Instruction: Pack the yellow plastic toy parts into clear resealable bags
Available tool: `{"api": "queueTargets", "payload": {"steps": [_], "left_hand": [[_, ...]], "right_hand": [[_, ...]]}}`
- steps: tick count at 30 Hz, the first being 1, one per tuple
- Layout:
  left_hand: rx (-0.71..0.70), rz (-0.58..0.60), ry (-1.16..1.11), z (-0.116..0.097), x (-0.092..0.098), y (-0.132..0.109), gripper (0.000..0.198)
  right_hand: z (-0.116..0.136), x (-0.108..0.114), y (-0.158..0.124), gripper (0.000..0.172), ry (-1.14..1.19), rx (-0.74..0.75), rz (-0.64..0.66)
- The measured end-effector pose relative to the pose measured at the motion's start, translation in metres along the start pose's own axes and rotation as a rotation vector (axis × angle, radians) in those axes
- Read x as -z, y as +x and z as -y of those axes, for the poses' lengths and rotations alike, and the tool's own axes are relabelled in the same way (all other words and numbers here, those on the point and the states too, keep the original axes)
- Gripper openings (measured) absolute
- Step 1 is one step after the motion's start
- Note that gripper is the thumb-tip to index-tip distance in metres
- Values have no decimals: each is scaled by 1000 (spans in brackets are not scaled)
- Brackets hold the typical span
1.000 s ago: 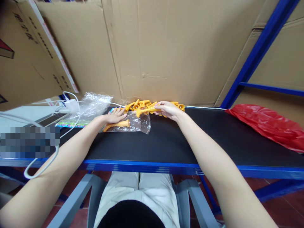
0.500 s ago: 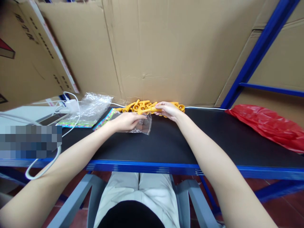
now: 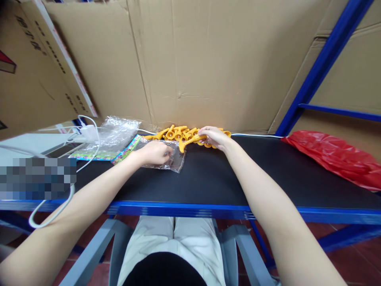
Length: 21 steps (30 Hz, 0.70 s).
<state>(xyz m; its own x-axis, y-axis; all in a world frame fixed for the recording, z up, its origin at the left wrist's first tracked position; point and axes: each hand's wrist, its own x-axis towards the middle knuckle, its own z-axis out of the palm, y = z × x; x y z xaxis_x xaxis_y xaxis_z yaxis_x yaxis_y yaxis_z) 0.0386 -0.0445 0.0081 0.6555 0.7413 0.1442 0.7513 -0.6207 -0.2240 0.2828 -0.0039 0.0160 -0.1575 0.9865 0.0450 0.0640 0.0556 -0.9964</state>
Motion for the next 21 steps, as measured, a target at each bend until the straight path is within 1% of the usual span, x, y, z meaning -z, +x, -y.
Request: {"api": "queueTargets", "payload": {"steps": [3, 5, 7, 8, 10, 12, 14, 18, 21], "left_hand": [[-4, -53, -3, -8, 3, -1, 34], [3, -76, -8, -13, 4, -1, 44], [42, -69, 3, -16, 4, -1, 54], [68, -50, 16, -17, 3, 0, 55], [105, 8, 46, -19, 2, 1, 51], [113, 67, 69, -19, 1, 1, 44], [109, 110, 76, -20, 2, 2, 42], [93, 168, 58, -19, 2, 5, 40], [89, 187, 29, -15, 1, 7, 34]], "right_hand": [[0, 2, 0, 10, -23, 7, 9], [-1, 2, 1, 9, -41, 10, 18], [-1, 3, 2, 9, -62, 12, 32], [-2, 3, 2, 9, -72, 11, 40], [-3, 4, 3, 9, -92, 7, 51], [-4, 4, 3, 9, -112, 4, 58], [-5, 4, 3, 9, -129, 4, 67], [-7, 5, 4, 8, -142, 15, 107], [-9, 6, 6, 7, -158, 15, 136]]}}
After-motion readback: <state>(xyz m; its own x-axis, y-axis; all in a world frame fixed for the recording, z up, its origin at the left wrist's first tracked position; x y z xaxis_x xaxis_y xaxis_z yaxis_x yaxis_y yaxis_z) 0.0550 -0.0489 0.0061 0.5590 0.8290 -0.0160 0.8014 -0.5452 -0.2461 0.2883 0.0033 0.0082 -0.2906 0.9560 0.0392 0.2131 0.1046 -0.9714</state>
